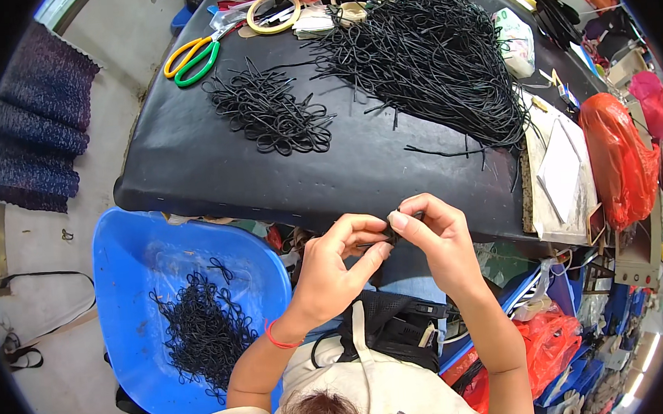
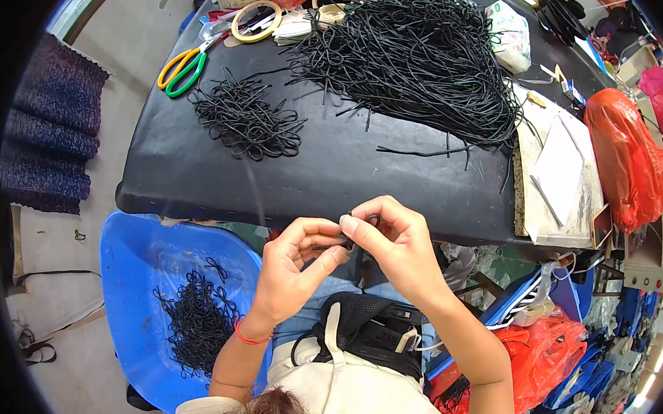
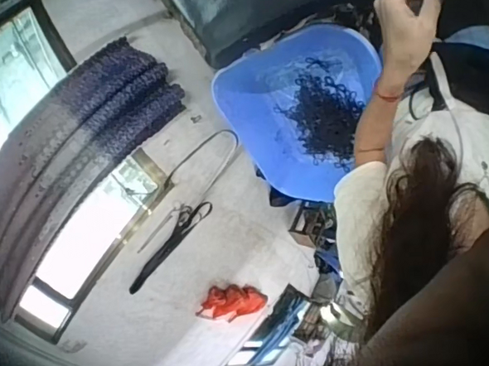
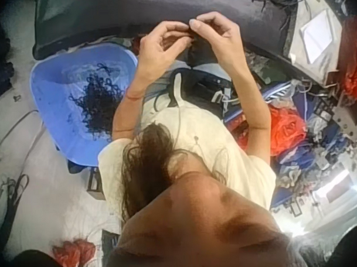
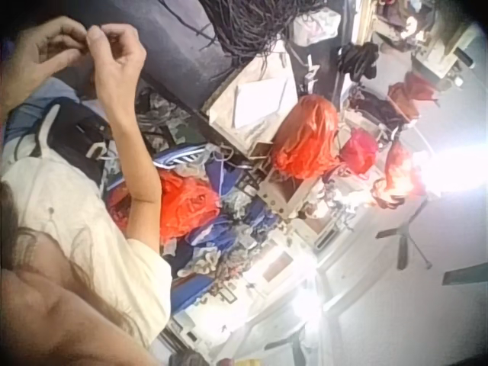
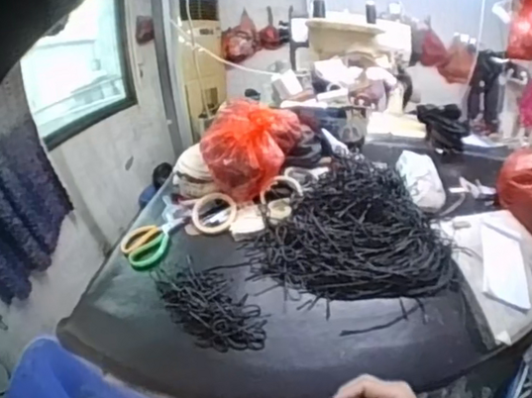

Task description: The person sits at a table and repeatedly picks up short black cables. They fold each cable in half and tie a knot by hand to create a loop. The finished knotted cables are placed into a blue plastic bin located below the table.

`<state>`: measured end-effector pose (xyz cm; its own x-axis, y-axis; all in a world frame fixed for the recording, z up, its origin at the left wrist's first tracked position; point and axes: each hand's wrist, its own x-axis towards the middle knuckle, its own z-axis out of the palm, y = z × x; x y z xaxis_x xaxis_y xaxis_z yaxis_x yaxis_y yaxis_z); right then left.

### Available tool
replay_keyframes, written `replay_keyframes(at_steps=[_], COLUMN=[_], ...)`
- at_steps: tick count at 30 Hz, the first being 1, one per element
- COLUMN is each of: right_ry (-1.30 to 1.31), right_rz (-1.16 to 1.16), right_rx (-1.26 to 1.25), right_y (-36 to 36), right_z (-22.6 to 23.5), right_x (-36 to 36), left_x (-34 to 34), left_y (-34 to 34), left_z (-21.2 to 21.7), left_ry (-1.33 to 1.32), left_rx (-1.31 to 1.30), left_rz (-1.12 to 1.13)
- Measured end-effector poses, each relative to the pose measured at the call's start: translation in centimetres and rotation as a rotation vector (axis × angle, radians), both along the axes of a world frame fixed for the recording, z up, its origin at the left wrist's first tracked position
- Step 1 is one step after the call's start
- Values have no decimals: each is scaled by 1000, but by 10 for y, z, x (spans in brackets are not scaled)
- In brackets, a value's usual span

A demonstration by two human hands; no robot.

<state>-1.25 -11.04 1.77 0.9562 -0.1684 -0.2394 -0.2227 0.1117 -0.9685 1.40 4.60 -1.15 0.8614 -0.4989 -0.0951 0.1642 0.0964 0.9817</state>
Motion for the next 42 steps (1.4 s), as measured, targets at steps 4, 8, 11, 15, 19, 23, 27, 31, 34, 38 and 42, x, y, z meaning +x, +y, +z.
replay_keyframes(at_steps=[4,8,11,15,19,23,27,31,34,38,42], right_ry=[38,14,52,37,-24,-96,-135,-222,-130,-33,-20], right_rz=[-17,-77,-46,30,16,-58,-76,-80,-70,0,115], right_rx=[57,58,83,31,-23,-123,-195,-388,-286,-2,-5], right_y=[3,3,5,6,7,8,13,10,6,2,-1], right_z=[4,-1,-1,-1,-2,-6,-7,-11,-7,7,2], right_x=[-2,-3,-5,-8,-9,-9,-10,-10,-7,-4,-12], left_x=[3,4,5,6,0,-8,-10,-5,0,5,10], left_y=[2,4,7,10,5,2,-10,-5,-1,3,8], left_z=[8,12,11,9,5,12,8,11,16,11,16], left_ry=[40,-48,116,303,243,94,43,-191,-263,-77,21], left_rx=[32,86,27,-81,-157,-8,-109,55,117,-43,-12], left_rz=[-81,-98,-105,-233,-163,-87,85,-41,-92,-103,-220])
